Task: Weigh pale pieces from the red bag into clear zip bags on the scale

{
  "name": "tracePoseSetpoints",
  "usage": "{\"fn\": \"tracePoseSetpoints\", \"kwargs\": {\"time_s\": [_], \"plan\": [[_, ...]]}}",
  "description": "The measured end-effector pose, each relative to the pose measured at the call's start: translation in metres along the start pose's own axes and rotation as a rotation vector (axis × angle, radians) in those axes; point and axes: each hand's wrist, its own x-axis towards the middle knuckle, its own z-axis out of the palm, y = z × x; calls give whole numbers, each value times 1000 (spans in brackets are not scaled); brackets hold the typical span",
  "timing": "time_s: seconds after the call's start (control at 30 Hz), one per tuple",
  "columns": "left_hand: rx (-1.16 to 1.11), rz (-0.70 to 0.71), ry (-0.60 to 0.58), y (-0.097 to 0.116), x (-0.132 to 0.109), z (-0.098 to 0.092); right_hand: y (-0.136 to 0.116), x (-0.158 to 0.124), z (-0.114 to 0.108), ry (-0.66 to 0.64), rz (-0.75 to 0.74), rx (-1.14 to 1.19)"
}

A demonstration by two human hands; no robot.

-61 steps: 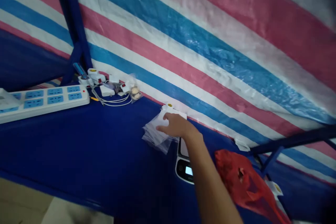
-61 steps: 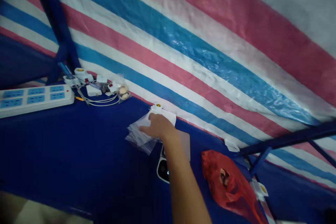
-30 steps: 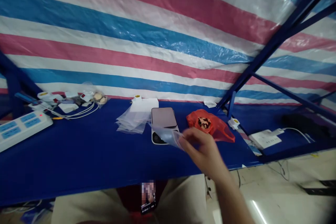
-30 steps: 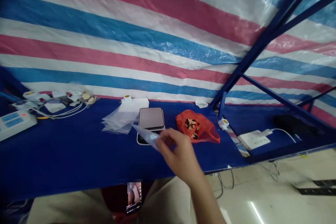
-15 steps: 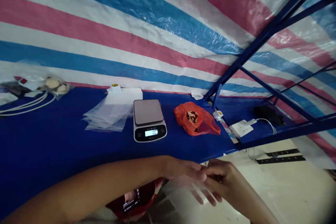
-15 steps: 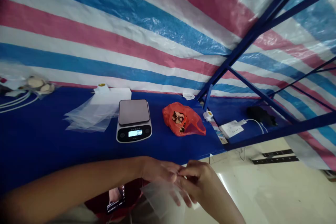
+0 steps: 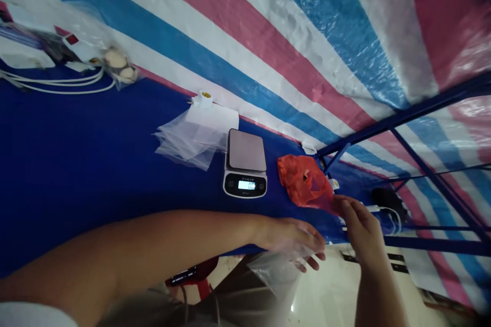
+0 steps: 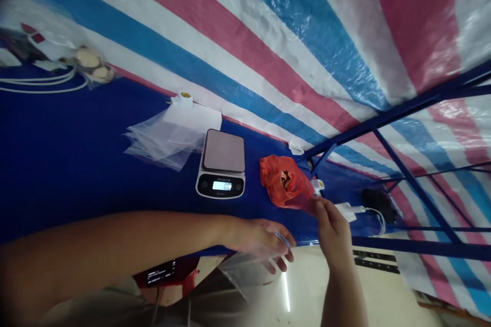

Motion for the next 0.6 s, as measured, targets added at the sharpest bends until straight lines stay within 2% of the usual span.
{"fn": "tracePoseSetpoints", "kwargs": {"time_s": [0.1, 0.27, 0.4, 0.6], "plan": [[-37, 30, 74, 5, -8, 0, -23, -26, 3, -71, -102, 57], [-30, 73, 65, 2, -6, -5, -45, -77, 18, -246, -296, -180], [40, 103, 26, -5, 1, -9, -43, -81, 25, -393, -283, -252], [57, 7, -77, -1, 3, -13, -45, -78, 25, -516, -164, -184]]}}
